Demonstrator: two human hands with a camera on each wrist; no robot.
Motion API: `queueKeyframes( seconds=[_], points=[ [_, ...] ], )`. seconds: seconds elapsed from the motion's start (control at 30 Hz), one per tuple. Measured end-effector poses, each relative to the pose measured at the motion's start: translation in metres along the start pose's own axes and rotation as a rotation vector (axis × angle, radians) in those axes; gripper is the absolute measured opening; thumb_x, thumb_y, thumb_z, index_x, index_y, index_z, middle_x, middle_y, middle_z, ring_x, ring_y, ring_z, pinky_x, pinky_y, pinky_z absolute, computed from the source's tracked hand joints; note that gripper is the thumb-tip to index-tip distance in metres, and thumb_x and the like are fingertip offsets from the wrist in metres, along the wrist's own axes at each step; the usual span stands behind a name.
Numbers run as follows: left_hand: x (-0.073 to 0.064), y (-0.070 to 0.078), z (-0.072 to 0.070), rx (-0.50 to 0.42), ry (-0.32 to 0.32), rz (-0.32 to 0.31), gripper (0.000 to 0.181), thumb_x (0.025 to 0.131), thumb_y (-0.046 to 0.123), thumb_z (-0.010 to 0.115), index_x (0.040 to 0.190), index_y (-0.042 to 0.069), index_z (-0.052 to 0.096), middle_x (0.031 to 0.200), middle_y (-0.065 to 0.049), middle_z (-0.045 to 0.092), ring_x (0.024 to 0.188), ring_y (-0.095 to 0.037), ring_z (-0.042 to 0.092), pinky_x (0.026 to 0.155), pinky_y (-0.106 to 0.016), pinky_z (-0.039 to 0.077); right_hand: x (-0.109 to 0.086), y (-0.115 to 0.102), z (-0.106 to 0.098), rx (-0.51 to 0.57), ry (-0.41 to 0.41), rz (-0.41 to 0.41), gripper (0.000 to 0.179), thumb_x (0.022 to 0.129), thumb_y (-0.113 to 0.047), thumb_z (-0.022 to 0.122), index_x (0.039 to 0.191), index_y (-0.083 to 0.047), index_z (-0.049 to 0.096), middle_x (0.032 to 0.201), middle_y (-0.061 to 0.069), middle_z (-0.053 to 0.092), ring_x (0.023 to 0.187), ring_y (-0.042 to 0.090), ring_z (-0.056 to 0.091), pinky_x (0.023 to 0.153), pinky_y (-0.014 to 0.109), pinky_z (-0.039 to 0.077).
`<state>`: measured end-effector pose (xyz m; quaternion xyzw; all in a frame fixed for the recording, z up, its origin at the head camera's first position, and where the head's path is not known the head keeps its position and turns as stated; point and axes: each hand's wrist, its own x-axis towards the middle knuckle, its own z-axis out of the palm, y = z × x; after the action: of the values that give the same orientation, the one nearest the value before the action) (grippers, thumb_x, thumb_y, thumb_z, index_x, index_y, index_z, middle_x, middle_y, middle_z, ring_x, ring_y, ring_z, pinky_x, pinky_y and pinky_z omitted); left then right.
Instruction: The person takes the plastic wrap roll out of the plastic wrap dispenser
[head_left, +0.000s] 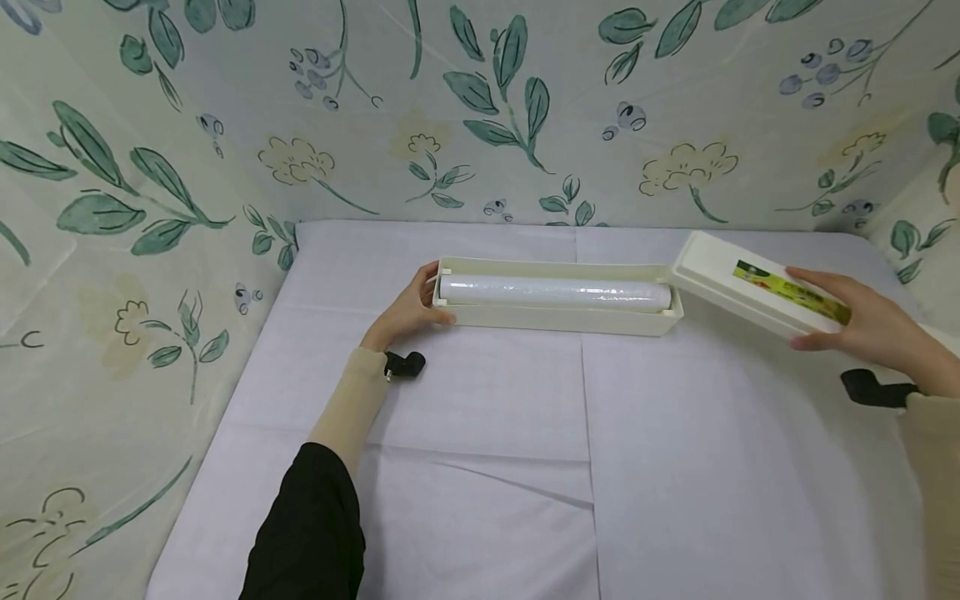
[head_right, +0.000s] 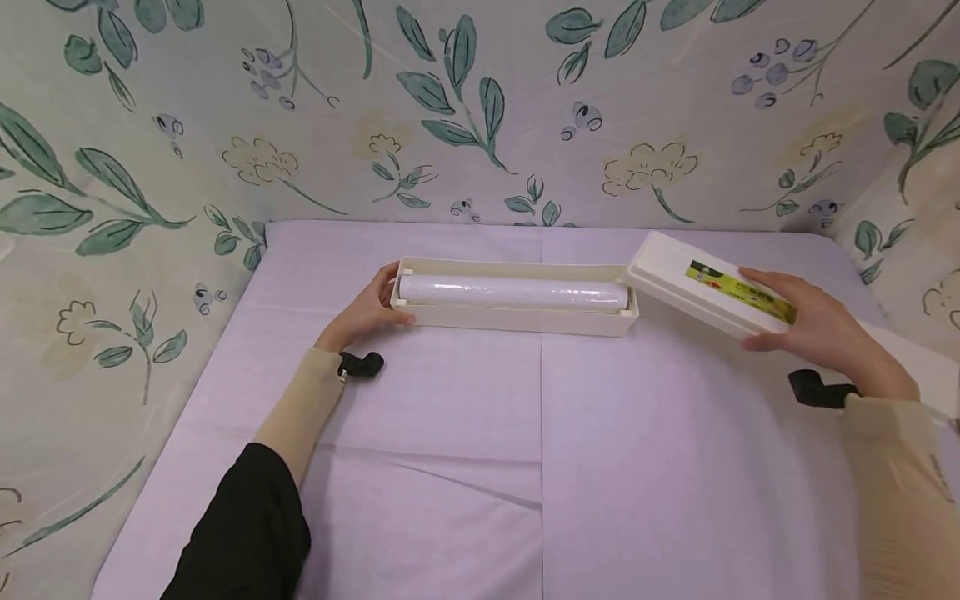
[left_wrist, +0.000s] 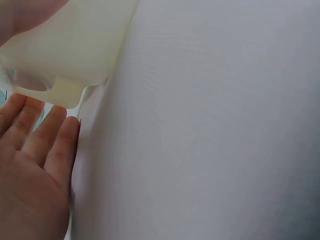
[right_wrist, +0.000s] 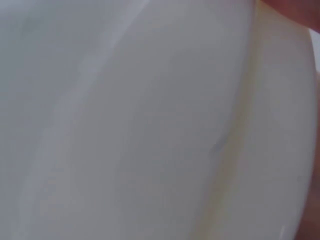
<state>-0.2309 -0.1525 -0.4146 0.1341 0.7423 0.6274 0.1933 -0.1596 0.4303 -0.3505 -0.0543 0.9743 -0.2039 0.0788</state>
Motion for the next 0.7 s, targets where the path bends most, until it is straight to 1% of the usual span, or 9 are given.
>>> queueKeyframes(
  seconds=[0.3,0.53,0.7],
  points=[
    [0.001,-0.001,-0.001,-0.003,0.001,-0.006,0.101,0.075,-0.004,0.075,0.152,0.009,0.011,0.156,-0.012,0.017,0.142,-0.028,0.019,0.112,-0.042,0.022,-0.007,0.011,0.002,-0.002,0.021,0.023,0.111,0.072,-0.019,0.084,0.154,-0.011,0.009,0.15,0.036,0.005,0.114,0.06,0.021,0.079,0.071,0.021],
    [0.0,-0.001,-0.001,0.006,0.002,-0.019,0.101,0.076,-0.003,0.076,0.152,0.01,0.01,0.156,-0.012,0.017,0.142,-0.027,0.018,0.112,-0.042,0.022,-0.009,0.018,0.003,0.002,0.022,0.036,0.112,0.073,-0.02,0.084,0.154,-0.011,0.007,0.149,0.038,0.003,0.115,0.063,0.019,0.079,0.074,0.02],
    [0.0,0.0,0.0,0.005,0.002,-0.017,0.101,0.076,-0.004,0.075,0.152,0.009,0.01,0.156,-0.012,0.017,0.142,-0.028,0.018,0.112,-0.042,0.022,-0.01,0.021,0.006,0.0,0.03,0.057,0.111,0.073,-0.016,0.083,0.153,-0.009,0.007,0.147,0.039,0.005,0.112,0.062,0.021,0.078,0.076,0.023]
  ],
)
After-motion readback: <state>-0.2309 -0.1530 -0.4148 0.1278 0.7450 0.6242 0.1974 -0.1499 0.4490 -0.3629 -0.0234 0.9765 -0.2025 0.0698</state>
